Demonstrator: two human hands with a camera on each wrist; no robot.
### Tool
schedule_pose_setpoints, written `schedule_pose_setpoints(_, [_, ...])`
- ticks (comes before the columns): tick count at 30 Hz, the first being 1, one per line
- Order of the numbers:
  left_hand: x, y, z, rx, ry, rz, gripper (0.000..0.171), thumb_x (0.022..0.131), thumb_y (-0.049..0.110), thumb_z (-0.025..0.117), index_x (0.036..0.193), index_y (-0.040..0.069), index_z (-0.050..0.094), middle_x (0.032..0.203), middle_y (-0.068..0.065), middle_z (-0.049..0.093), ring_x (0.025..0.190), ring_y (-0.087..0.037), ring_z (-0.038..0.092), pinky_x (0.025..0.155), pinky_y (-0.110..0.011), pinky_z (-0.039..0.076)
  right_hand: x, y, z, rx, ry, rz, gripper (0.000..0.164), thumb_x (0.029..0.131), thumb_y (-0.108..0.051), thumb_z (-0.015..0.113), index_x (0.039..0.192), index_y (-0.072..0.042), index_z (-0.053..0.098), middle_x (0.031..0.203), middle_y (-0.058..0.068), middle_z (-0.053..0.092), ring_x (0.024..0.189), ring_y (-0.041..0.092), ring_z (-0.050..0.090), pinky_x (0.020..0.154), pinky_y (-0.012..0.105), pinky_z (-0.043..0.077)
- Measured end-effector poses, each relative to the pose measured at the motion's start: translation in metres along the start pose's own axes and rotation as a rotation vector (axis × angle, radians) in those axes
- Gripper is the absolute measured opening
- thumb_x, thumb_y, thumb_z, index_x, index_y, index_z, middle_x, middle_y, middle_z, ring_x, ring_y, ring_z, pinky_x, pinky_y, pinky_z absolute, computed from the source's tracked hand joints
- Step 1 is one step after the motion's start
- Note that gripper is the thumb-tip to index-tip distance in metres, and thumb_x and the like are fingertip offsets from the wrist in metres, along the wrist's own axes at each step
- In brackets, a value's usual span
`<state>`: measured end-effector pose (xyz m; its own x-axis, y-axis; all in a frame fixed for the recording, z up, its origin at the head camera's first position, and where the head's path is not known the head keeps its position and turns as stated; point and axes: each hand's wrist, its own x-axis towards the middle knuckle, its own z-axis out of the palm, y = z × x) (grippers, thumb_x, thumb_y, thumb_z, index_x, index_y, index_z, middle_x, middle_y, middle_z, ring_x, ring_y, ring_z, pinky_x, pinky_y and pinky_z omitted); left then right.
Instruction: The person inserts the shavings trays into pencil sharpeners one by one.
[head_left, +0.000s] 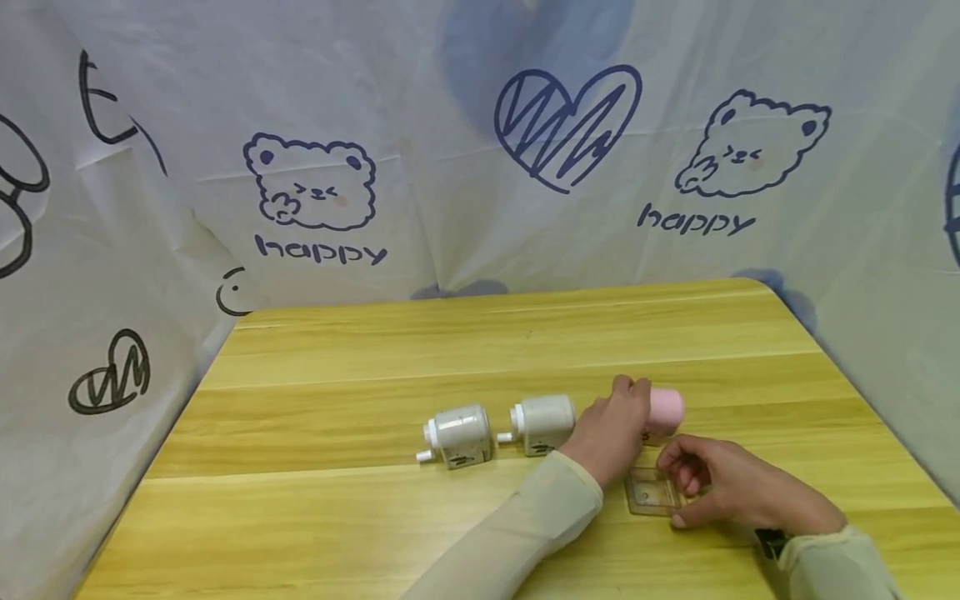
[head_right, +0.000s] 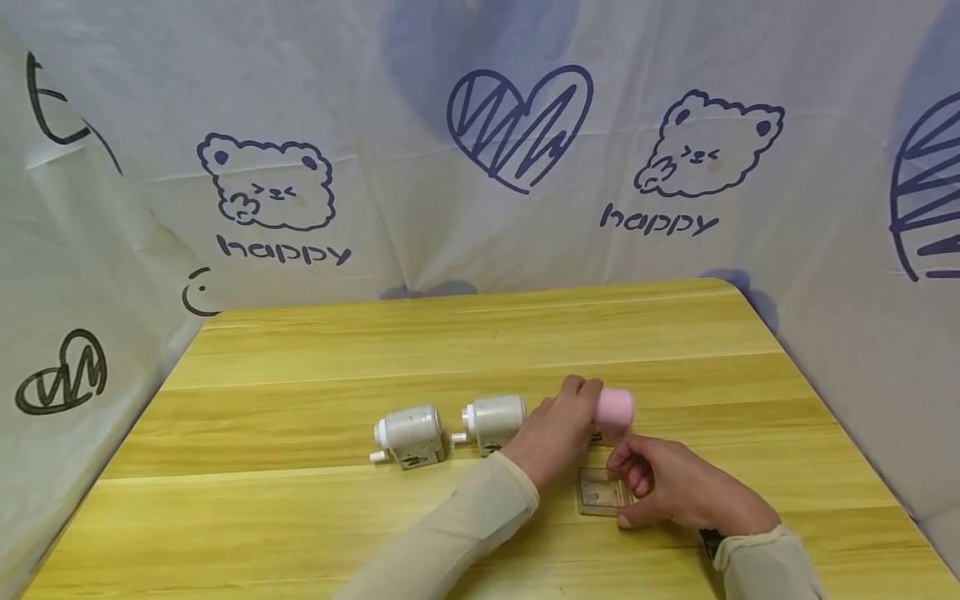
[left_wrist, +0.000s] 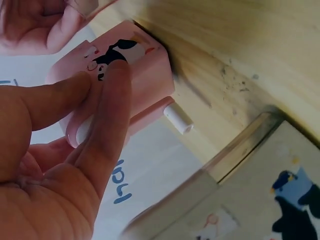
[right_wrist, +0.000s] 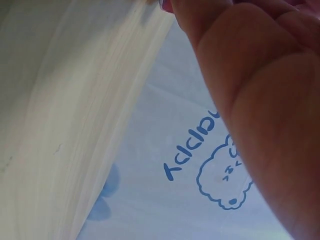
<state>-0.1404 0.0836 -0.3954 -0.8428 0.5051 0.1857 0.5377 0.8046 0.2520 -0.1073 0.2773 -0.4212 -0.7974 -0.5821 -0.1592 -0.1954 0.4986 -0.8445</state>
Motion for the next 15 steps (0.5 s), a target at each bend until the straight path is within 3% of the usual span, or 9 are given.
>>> schedule_pose_setpoints(6, [-0.01, 0.001, -0.012, -0.047, 0.022, 0.006, 0.032, 0.092, 0.019, 0.063, 0.121, 0.011, 0.052, 0.103, -0.001, 0.053, 0.059, -0.008, 0.05, 0.049, -0.016, 0.039, 0.001, 0.001, 0.001, -0.012, -0.006, 0.003, 0.052, 0.072, -0.023, 0.082, 0.109, -0.001, 0.054, 0.087, 0.008, 0.053, 0.075, 0.014, 0.05, 0.064, 0.029, 0.047])
schedule_pose_setpoints(12, [-0.022, 0.005, -0.035, 0.019, 0.077, -0.001, 0.037, 0.09, 0.027, 0.065, 0.121, 0.009, 0.053, 0.1, -0.002, 0.055, 0.06, -0.009, 0.052, 0.047, -0.018, 0.039, 0.001, 0.003, -0.001, -0.017, -0.009, 0.015, 0.053, 0.072, -0.024, 0.082, 0.111, -0.001, 0.054, 0.089, 0.008, 0.054, 0.077, 0.014, 0.051, 0.066, 0.029, 0.048])
schedule_pose_setpoints(15, [-0.03, 0.005, -0.046, 0.025, 0.064, -0.001, 0.04, 0.09, 0.029, 0.065, 0.122, 0.009, 0.053, 0.102, -0.002, 0.055, 0.059, -0.009, 0.052, 0.047, -0.018, 0.039, 0.001, 0.003, -0.001, -0.011, -0.017, 0.027, 0.053, 0.073, -0.025, 0.082, 0.111, -0.001, 0.053, 0.087, 0.008, 0.054, 0.076, 0.015, 0.051, 0.065, 0.03, 0.047])
